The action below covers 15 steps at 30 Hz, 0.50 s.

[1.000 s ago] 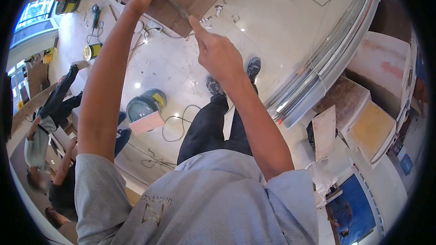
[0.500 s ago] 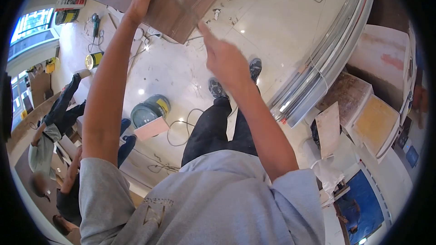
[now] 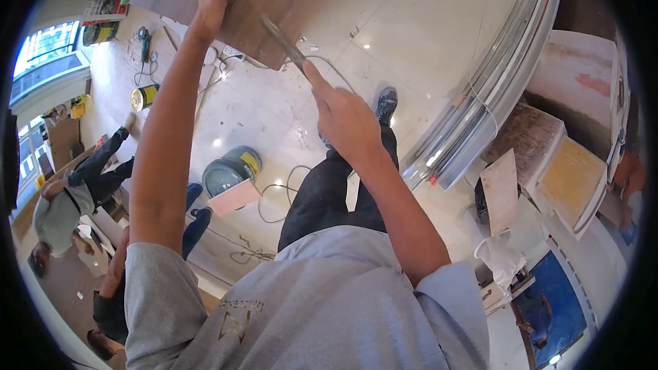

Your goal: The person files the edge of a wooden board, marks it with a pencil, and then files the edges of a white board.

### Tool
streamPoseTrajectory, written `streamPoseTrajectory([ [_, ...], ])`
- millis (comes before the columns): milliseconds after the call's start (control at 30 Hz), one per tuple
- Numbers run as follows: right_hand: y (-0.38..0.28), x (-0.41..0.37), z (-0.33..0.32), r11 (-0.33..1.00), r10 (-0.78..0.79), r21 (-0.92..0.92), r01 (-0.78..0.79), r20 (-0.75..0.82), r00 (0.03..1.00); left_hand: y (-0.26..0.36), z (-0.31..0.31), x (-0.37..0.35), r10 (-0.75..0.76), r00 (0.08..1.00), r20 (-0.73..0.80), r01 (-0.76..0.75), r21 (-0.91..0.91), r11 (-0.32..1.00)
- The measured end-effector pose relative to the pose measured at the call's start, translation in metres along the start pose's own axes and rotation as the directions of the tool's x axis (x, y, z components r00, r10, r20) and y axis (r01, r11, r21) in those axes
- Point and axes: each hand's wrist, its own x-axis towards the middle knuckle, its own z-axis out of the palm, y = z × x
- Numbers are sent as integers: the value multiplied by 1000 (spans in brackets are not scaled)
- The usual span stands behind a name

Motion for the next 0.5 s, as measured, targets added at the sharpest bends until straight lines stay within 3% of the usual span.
streamPoseTrajectory([
  [33, 0, -4, 0, 1000, 15, 11, -15, 11, 1000, -1, -1, 2, -29, 1000, 1, 29, 19, 999],
  [133, 0, 27, 2, 998, -44, 31, 47, -89, 995, -13, 1, -2, 117, 993, 27, -120, 221, 968],
  [233, -15, 58, 0, 999, -43, 8, 44, -81, 996, -7, 1, 0, 62, 998, -13, -61, 37, 997],
  [333, -5, 29, 9, 999, -52, -8, 51, -115, 992, -11, 1, -2, 126, 992, 18, -127, 155, 980],
  [433, 0, -10, 11, 999, -34, -27, 34, -25, 999, -3, 2, -3, 72, 997, -21, -71, 60, 996],
  [500, -2, 12, 8, 999, -33, 15, 34, -48, 998, -15, 2, -3, 147, 989, 13, -147, 192, 970],
])
